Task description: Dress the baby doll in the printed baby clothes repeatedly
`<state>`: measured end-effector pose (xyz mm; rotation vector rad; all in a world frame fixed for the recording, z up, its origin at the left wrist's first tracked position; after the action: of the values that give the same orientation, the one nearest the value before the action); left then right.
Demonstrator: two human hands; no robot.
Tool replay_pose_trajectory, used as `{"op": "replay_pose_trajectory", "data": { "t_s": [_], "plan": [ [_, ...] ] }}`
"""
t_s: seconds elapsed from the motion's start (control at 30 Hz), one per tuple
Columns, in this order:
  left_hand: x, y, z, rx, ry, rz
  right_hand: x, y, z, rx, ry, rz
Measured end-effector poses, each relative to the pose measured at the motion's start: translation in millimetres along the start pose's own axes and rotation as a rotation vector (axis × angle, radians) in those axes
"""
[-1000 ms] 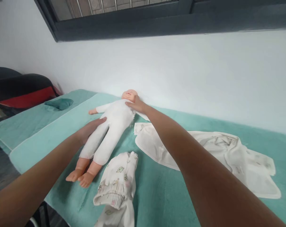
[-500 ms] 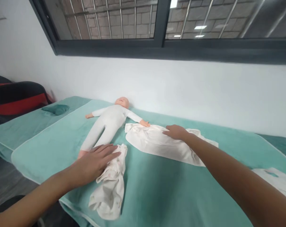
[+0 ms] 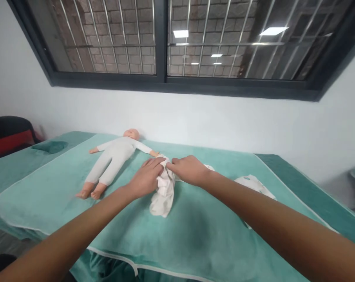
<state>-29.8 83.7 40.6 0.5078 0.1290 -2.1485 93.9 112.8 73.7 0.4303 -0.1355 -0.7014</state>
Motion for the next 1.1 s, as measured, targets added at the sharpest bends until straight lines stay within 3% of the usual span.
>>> {"op": "replay_pose_trajectory", "data": {
  "t_s": [0.1,0.2,0.3,0.4,0.5,0.6,0.73,0.8,0.87,1.03,1.1],
  "plan": [
    [-27.0,10.8,-1.8,0.135,-0.055,0.103,33.9,7.4,14.4,-0.008,0.009,-0.061],
    [-40.5,21.9,4.9,0.267,-0.018,0.208,62.5,23.4,18.8,-0.105,0.049,-0.195],
    [-49.3,48.6,9.4,0.360,-0.034,0.111,80.0,33.1,27.1,-0.240,0.143,-0.271],
    [-54.1,65.7,15.8,0.237,-0.015,0.043,85.7,33.3,38.2,-0.320,0.151,-0.271],
    [-52.8,56.6,34.3,0.144,0.189,0.129,88.5,36.1,44.0,-0.314,0.080,-0.346],
    [-45.7,34.9,48.1,0.193,0.268,0.322,91.6,42.8,39.3,-0.441,0.033,-0.503],
    [-33.8,26.5,66.4,0.263,0.395,0.524,79.5,23.6,13.2,-0.975,-0.110,-0.514],
    [-27.9,31.6,70.9,0.367,0.456,0.582,66.7,3.7,6.6,-1.304,-0.116,-0.431],
    [-23.0,38.4,70.0,0.558,0.459,0.582,55.1,-10.7,8.9,-1.508,-0.027,-0.366],
    [-11.2,51.1,64.6,1.244,0.259,0.284,45.7,-15.3,22.0,-1.772,0.240,-0.392],
    [-2.5,42.6,65.1,1.347,0.284,0.286,44.1,-11.7,22.2,-1.858,0.287,-0.427]
  ]
}}
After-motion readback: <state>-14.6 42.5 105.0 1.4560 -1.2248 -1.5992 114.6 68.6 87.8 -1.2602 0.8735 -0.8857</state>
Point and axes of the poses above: each hand's wrist, its own x-axis away from the middle knuckle, its own z-axis out of the back of the hand, y = z × x, the point moved 6 cm from there along -x, towards the middle knuckle, and after that the axes turned 4 degrees about -z, right-handed, at the moved point
